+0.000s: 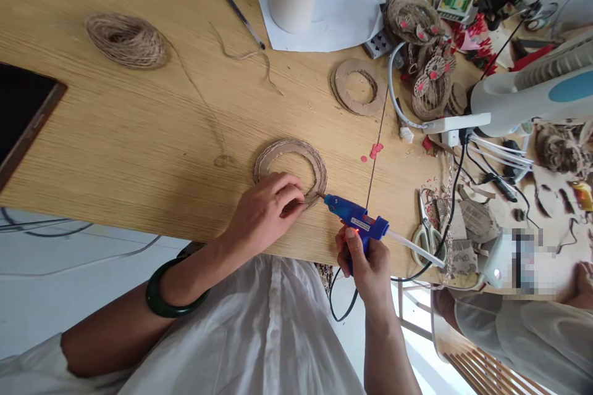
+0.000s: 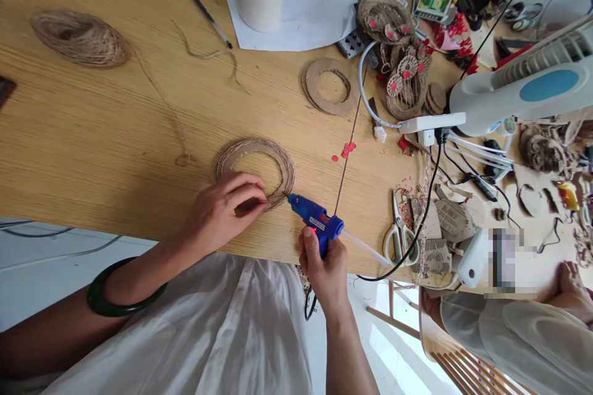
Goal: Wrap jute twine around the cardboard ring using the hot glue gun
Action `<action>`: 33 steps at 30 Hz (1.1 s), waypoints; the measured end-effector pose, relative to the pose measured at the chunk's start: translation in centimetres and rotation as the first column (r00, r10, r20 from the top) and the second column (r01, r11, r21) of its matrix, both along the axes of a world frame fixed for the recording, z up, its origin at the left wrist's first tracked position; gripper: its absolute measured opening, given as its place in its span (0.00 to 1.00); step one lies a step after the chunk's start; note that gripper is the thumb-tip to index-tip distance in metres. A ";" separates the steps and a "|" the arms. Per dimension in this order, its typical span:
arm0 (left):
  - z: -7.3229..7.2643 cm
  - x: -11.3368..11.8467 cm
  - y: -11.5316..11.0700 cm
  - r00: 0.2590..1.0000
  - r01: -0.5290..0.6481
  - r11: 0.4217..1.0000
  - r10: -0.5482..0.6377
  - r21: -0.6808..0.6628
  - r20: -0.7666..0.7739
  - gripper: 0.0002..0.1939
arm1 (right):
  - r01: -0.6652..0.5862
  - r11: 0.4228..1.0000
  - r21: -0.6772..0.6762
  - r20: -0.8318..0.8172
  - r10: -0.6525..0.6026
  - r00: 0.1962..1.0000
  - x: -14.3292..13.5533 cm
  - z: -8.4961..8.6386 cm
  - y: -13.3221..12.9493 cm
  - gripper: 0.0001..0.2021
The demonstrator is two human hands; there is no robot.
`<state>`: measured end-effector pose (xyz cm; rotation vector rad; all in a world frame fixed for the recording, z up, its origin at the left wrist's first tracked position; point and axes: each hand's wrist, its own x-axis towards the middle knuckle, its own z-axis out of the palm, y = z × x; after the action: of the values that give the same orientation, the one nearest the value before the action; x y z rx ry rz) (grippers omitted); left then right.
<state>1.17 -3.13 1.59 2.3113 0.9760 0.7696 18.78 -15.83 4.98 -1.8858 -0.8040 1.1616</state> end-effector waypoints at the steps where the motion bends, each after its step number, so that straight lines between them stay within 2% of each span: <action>1: 0.5 -0.2 0.2 1.000 0.012 1.000 -0.012 -0.007 -0.021 0.05 | -0.002 1.000 0.000 0.004 0.002 1.000 0.1 0.0 0.0 0.26; 4: 1.8 -1.0 0.7 0.999 0.025 0.985 -0.033 -0.168 -0.044 0.06 | 0.001 1.000 0.006 0.001 -0.001 1.000 0.2 -0.1 0.0 0.25; 7: 2.6 -2.2 0.9 1.000 0.015 0.923 -0.024 -0.385 -0.018 0.07 | 0.018 1.000 0.019 -0.034 -0.017 0.999 0.2 -0.1 0.2 0.24; 9: 2.7 -3.3 1.0 0.999 -0.003 0.910 -0.012 -0.414 -0.033 0.09 | 0.028 0.999 0.027 -0.045 -0.027 0.999 0.1 -0.1 0.3 0.24; 16: 1.9 -6.3 0.4 0.987 -0.092 0.975 0.061 -0.204 -0.151 0.12 | 0.004 1.000 0.016 0.009 -0.004 1.000 0.4 -0.2 0.1 0.24; 20: 1.4 -6.9 -0.3 0.985 -0.007 0.996 -0.008 -0.088 -0.170 0.12 | 0.003 1.000 0.012 -0.006 -0.003 1.000 0.5 -0.1 0.0 0.23; 24: 2.2 -7.1 -0.6 0.976 0.031 0.999 -0.026 0.018 -0.214 0.09 | 0.014 1.000 -0.004 -0.004 -0.014 1.000 0.3 -0.1 0.1 0.23; 27: 3.1 -6.5 -0.4 0.978 -0.013 0.988 0.045 0.156 -0.202 0.09 | 0.014 1.000 -0.010 0.022 -0.014 1.000 0.2 -0.1 0.1 0.24; 29: 3.3 -5.3 -0.2 0.987 0.002 0.980 0.030 0.200 -0.160 0.10 | 0.021 1.000 -0.012 0.041 -0.021 0.999 0.1 -0.1 0.1 0.24; 33: 1.8 -2.3 0.2 0.995 0.093 0.983 -0.088 0.155 -0.038 0.14 | 0.043 0.999 -0.010 0.046 -0.043 0.998 -0.1 0.0 0.0 0.24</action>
<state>-1.09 -2.97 3.43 2.4906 0.8432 0.8011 18.71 -15.78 4.97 -1.9356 -0.7801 1.1015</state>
